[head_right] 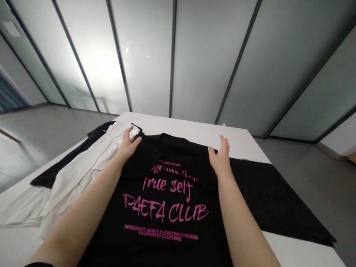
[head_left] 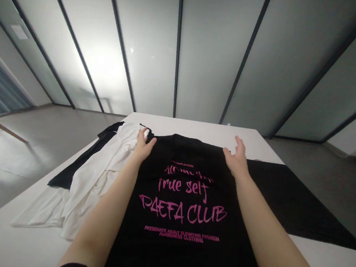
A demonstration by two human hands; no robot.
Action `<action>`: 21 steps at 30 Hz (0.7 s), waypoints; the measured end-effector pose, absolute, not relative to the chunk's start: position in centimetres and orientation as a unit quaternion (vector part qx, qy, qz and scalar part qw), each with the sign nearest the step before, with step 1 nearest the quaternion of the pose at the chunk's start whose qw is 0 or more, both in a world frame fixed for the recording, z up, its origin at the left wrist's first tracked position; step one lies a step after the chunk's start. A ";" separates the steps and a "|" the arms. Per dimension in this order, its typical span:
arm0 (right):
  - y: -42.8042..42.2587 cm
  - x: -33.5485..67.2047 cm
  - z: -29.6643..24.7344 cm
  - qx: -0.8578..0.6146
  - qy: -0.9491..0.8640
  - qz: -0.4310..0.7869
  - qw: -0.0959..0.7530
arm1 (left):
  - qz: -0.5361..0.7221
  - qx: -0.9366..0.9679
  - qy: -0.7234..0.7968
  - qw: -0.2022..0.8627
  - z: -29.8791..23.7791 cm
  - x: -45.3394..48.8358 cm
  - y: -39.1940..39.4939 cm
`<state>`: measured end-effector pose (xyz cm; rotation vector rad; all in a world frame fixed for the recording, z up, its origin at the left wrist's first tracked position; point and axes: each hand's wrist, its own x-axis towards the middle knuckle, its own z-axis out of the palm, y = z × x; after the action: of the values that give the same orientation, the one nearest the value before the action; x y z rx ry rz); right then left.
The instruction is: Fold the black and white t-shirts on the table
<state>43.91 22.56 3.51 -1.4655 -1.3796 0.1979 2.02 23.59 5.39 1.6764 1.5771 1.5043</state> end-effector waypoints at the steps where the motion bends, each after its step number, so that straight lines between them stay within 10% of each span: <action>1: 22.6 43.0 3.3 -0.594 -0.610 0.061 0.521 | 0.518 0.624 0.563 0.160 5.0 3.0 23.6; 10: 20.4 36.9 0.5 -0.664 -0.723 0.092 0.168 | 0.104 0.751 0.650 0.048 0.8 8.9 20.0; 21: 18.9 35.9 2.0 -0.695 -0.713 0.088 0.014 | 0.078 0.747 0.659 0.019 0.8 9.4 19.0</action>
<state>35.93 18.87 1.96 -2.1651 -2.2218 0.2730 9.38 19.02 0.81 2.3205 2.0475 0.2433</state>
